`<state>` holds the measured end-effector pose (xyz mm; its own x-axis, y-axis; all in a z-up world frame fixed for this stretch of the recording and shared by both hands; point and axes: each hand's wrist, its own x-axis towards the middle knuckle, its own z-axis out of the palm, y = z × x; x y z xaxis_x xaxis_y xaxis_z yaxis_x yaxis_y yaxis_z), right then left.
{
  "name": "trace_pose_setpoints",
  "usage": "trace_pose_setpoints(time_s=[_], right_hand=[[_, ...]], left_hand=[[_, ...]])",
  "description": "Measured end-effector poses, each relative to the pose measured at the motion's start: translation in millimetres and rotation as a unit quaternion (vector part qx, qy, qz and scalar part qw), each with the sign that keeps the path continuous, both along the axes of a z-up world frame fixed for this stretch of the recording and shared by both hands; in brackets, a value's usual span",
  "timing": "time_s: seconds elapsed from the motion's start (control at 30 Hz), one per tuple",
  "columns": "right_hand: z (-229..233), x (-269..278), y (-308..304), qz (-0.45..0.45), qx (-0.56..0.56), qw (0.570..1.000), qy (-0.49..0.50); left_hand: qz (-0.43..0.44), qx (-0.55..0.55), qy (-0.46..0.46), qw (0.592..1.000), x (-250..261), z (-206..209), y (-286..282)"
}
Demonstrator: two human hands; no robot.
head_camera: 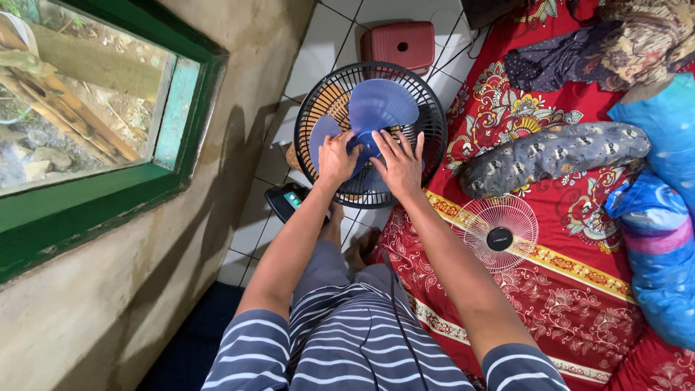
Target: The person assembles an electric fan by hand. They attach the fan blades to the motor hub, then fit the front and rear wire cages onto the fan head, securing the assembly.
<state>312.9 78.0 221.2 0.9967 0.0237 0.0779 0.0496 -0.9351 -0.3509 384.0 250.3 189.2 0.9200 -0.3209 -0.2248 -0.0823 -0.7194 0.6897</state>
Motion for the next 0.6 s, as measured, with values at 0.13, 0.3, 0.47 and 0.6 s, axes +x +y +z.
trace_pose_setpoints(time_s=[0.13,0.3,0.47,0.6], right_hand=[[-11,2,-3,-0.008,0.014,1.000,0.000],[-17,0,-3,-0.024,0.036,0.999,0.014],[-15,0,-3,-0.042,0.025,0.999,0.017],[-14,8,-11,-0.021,0.015,1.000,0.016]], left_hand=[[0.029,0.011,-0.042,0.999,3,-5,-4],[0.005,0.016,-0.034,0.999,9,-1,-3],[-0.016,0.036,-0.014,0.999,15,7,-2],[-0.008,0.057,0.009,0.998,16,7,-4]])
